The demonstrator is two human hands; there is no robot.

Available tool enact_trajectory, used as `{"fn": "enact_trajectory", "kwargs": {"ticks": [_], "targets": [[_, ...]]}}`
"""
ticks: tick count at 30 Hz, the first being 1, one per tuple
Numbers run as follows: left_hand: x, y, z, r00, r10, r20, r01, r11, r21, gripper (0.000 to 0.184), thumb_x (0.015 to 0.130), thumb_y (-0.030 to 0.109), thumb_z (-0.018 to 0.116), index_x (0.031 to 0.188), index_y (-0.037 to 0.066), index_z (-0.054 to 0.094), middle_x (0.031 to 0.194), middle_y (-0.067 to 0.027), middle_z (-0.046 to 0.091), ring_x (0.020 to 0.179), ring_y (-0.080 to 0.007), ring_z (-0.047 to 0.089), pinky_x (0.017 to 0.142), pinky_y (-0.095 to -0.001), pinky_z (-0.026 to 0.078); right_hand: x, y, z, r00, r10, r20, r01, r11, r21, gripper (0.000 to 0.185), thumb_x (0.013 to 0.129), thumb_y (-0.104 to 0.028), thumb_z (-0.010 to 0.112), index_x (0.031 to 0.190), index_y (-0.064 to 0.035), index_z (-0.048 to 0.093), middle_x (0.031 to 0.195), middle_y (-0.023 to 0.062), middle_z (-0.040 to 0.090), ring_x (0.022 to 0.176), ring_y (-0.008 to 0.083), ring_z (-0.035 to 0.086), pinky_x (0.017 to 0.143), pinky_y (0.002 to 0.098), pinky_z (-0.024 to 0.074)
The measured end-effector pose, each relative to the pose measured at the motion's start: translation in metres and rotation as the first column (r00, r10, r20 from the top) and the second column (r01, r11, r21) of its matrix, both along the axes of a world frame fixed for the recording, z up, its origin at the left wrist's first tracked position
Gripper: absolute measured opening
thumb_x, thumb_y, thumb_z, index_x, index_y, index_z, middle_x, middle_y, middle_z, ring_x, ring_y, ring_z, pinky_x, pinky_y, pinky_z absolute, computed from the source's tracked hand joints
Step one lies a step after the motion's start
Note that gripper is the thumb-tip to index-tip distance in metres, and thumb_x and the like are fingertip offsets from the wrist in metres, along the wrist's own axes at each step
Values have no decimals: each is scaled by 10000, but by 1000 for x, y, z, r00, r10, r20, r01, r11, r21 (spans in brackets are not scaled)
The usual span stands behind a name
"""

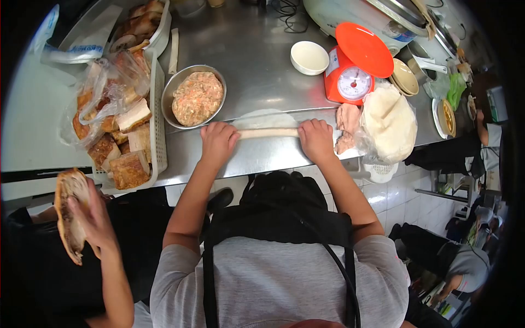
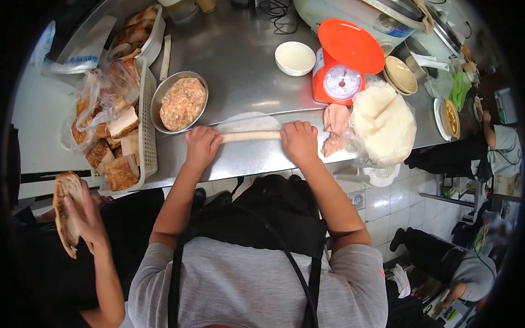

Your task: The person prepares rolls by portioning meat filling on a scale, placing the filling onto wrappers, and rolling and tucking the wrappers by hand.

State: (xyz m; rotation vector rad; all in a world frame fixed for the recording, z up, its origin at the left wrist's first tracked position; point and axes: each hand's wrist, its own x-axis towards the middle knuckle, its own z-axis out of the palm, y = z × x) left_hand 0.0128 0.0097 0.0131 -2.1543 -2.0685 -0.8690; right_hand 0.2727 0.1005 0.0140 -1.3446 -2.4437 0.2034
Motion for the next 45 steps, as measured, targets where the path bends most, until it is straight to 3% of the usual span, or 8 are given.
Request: {"fn": "enact_trajectory", "kwargs": {"ticks": [4, 15, 20, 24, 28, 30, 32, 45], "targets": [[-3, 8, -2, 1000, -10, -4, 10, 1000, -13, 110, 686, 192, 677, 759, 119, 637, 802, -2, 559, 850, -200, 505, 795, -369, 311, -14, 6, -6, 970, 229, -81, -207, 954, 219, 209, 745, -168, 605, 948, -119, 586, 880, 37, 527, 879, 240, 484, 743, 390, 375], [71, 15, 3, 999, 6, 35, -7, 1000, 15, 317, 671, 119, 666, 986, 114, 623, 928, -37, 534, 912, -242, 477, 817, -382, 353, -7, 31, 11, 891, 443, -99, -443, 896, 16, 364, 691, -253, 662, 1028, -139, 585, 945, 62, 525, 927, 250, 476, 777, 399, 368], [76, 13, -6, 998, 65, 20, -66, 997, 51, 308, 676, 121, 670, 980, 115, 625, 942, -41, 534, 929, -249, 467, 831, -389, 351, -24, 123, 38, 994, 55, 95, -78, 965, 250, 553, 748, -404, 596, 1127, -5, 536, 1267, 162, 415, 1180, 327, 336, 958, 466, 274], [79, 11, -9, 996, 90, 20, -91, 993, 76, 304, 679, 119, 670, 980, 116, 626, 950, -44, 533, 943, -258, 459, 840, -397, 351, -36, 147, 58, 856, -4, 517, 15, 1000, -17, 633, 817, -507, 478, 1149, 30, 526, 1350, 178, 329, 1272, 349, 227, 1055, 478, 160], [80, 10, -12, 994, 105, 40, -108, 990, 87, 303, 672, 111, 672, 972, 119, 629, 953, -44, 531, 949, -261, 456, 844, -399, 353, -25, 159, 50, 991, 111, 81, -111, 994, -2, 382, 801, -308, 529, 1030, -4, 561, 1273, 180, 402, 1219, 347, 309, 1016, 452, 247], [79, 12, -12, 992, 109, 60, -114, 989, 95, 301, 665, 107, 675, 963, 120, 632, 951, -42, 530, 951, -261, 455, 843, -397, 355, -7, 160, 46, 877, 311, -366, -346, 938, -33, 233, 775, -180, 537, 955, -34, 566, 1212, 183, 451, 1181, 342, 359, 988, 437, 293], [81, 11, -10, 991, 115, 73, -121, 988, 97, 299, 658, 104, 679, 952, 122, 635, 947, -40, 528, 954, -260, 455, 840, -394, 357, 7, 142, 21, 759, 482, -439, -596, 785, -168, 148, 711, -53, 520, 857, -60, 542, 1121, 166, 503, 1128, 327, 411, 945, 423, 336], [81, 13, -11, 987, 140, 75, -149, 979, 138, 294, 638, 109, 690, 927, 126, 639, 922, -32, 525, 926, -249, 465, 818, -386, 365, 17, 112, 27, 407, 848, 338, -882, 462, -96, 475, 786, -87, 476, 1187, -334, 536, 1343, 56, 389, 1248, 341, 318, 985, 440, 302]]}}
